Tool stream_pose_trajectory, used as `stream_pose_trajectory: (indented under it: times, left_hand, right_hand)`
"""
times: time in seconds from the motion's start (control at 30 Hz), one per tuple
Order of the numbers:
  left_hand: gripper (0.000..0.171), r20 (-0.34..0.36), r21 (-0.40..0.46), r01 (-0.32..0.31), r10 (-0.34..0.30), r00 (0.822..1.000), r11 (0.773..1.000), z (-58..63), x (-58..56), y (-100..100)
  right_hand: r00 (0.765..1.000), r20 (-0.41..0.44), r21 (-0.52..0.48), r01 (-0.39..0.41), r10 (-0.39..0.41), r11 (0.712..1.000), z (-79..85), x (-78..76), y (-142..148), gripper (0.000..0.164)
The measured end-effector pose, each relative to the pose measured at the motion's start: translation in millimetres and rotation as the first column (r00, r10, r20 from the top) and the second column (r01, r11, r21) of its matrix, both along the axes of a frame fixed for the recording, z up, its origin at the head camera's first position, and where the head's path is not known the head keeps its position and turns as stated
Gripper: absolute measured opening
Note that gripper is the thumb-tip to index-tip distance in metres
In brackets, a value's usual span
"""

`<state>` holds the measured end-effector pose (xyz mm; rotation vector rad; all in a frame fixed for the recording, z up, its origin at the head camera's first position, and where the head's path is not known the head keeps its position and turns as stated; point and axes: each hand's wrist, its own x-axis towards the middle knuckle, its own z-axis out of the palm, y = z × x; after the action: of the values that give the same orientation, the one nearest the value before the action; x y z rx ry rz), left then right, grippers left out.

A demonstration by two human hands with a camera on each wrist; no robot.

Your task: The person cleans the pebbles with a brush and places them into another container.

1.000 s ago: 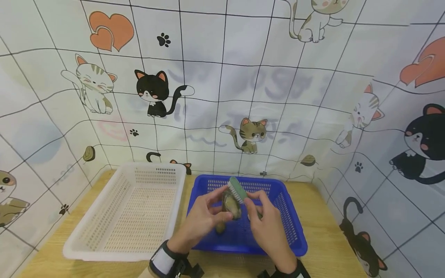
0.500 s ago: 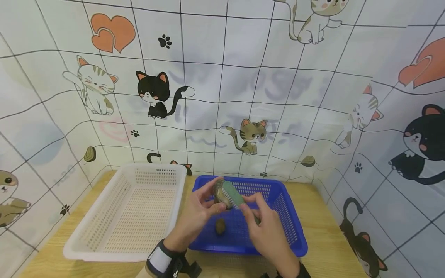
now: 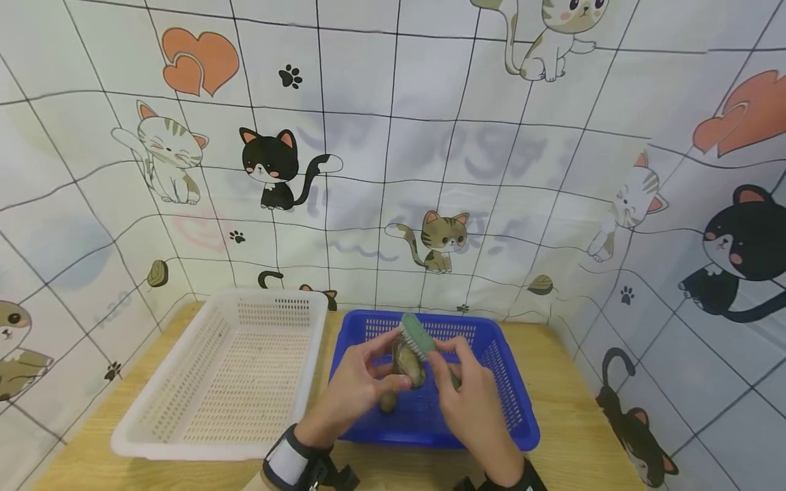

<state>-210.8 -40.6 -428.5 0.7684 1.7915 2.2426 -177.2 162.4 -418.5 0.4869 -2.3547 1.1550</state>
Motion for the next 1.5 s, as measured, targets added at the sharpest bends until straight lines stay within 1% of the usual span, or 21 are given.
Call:
stream_pose_trajectory:
  times: [0.07, 0.13, 0.23, 0.3, 0.4, 0.5, 0.6, 0.67, 0.73, 0.8, 0.83, 1.0, 1.07, 1.17, 1.23, 1.33, 1.4, 1.5]
  left_hand:
    - [0.075, 0.012, 0.009, -0.028, 0.027, 1.000, 1.000, 1.4, -0.4, -2.2]
    - [0.074, 0.011, 0.013, -0.070, 0.070, 0.997, 0.997, 2.9, -1.2, -4.7]
    - [0.072, 0.008, 0.015, -0.122, 0.122, 0.993, 0.992, 4.5, -3.5, -8.7]
    - [0.071, 0.010, 0.014, -0.135, 0.135, 0.991, 0.991, 4.8, -4.7, -11.5]
    - [0.071, 0.026, 0.016, -0.132, 0.131, 0.991, 0.991, 3.6, -5.5, -13.5]
    - [0.072, 0.012, 0.015, -0.111, 0.111, 0.994, 0.994, 1.1, -4.3, -10.1]
    - [0.073, -0.004, 0.008, -0.072, 0.072, 0.997, 0.997, -0.6, -2.8, -3.2]
    - [0.074, 0.004, 0.006, -0.042, 0.042, 0.999, 0.999, -0.7, -1.9, -0.9]
    - [0.075, 0.013, 0.009, -0.031, 0.031, 0.999, 0.999, -0.7, -1.7, 0.1]
    - [0.076, 0.023, 0.014, -0.037, 0.037, 0.999, 0.999, -0.1, -1.4, -0.1]
    - [0.075, 0.022, 0.009, -0.055, 0.055, 0.998, 0.998, 0.1, -1.4, -0.5]
    - [0.068, 0.049, 0.068, -0.095, 0.092, 0.995, 0.993, 2.1, -2.5, -3.7]
    - [0.066, 0.064, 0.105, -0.089, 0.083, 0.995, 0.990, 2.5, -3.5, -5.7]
    - [0.065, 0.072, 0.122, -0.086, 0.078, 0.994, 0.989, 1.4, -5.1, -7.7]
    - [0.066, 0.059, 0.102, -0.090, 0.084, 0.995, 0.991, 0.2, -5.1, -8.0]
    - [0.068, 0.027, 0.042, -0.091, 0.090, 0.996, 0.995, -2.3, -4.8, -7.0]
    - [0.067, 0.009, 0.001, -0.085, 0.085, 0.996, 0.996, -3.4, -4.2, -5.6]
    - [0.068, 0.010, -0.024, -0.056, 0.056, 0.998, 0.998, -3.8, -3.9, -3.9]
  right_hand:
    - [1.000, 0.024, -0.018, 0.004, -0.004, 1.000, -0.6, -1.6, 1.7, 0.023]
    - [0.999, 0.044, -0.031, -0.006, 0.007, 1.000, -0.5, -1.4, 2.3, 0.023]
    - [0.997, 0.068, -0.023, -0.032, 0.034, 0.999, 0.4, 1.7, 0.8, 0.023]
    - [0.996, 0.067, -0.009, -0.054, 0.055, 0.998, 1.2, 4.8, -1.9, 0.024]
    - [0.997, 0.035, 0.006, -0.073, 0.073, 0.997, 2.0, 8.4, -7.4, 0.023]
    - [0.997, -0.011, 0.014, -0.078, 0.078, 0.997, 1.3, 8.8, -10.8, 0.023]
    - [0.998, -0.038, 0.019, -0.051, 0.052, 0.999, -0.6, 5.0, -9.2, 0.023]
    - [0.999, -0.037, 0.019, -0.021, 0.021, 1.000, -1.8, 1.6, -6.8, 0.024]
    - [1.000, -0.016, 0.013, 0.013, -0.012, 1.000, -2.3, -1.1, -4.0, 0.024]
    - [1.000, 0.008, 0.004, 0.027, -0.027, 1.000, -2.3, -2.4, -1.4, 0.025]
    - [0.999, 0.019, -0.001, 0.026, -0.026, 1.000, -2.0, -2.4, -0.4, 0.025]
    - [0.999, 0.035, -0.001, -0.018, 0.018, 1.000, -0.6, -0.5, 1.5, 0.023]
    - [0.998, 0.033, -0.002, -0.046, 0.046, 0.999, -0.3, 0.8, 0.3, 0.021]
    - [0.996, 0.000, 0.008, -0.092, 0.092, 0.996, -0.8, 3.0, -2.5, 0.021]
    - [0.992, -0.035, 0.032, -0.119, 0.120, 0.992, -1.7, 4.3, -4.7, 0.021]
    - [0.987, -0.080, 0.068, -0.137, 0.142, 0.988, -2.9, 5.0, -7.5, 0.022]
    - [0.986, -0.094, 0.076, -0.128, 0.135, 0.989, -3.0, 4.2, -8.3, 0.021]
    - [0.992, -0.077, 0.053, -0.092, 0.096, 0.994, -1.9, 1.6, -7.3, 0.021]
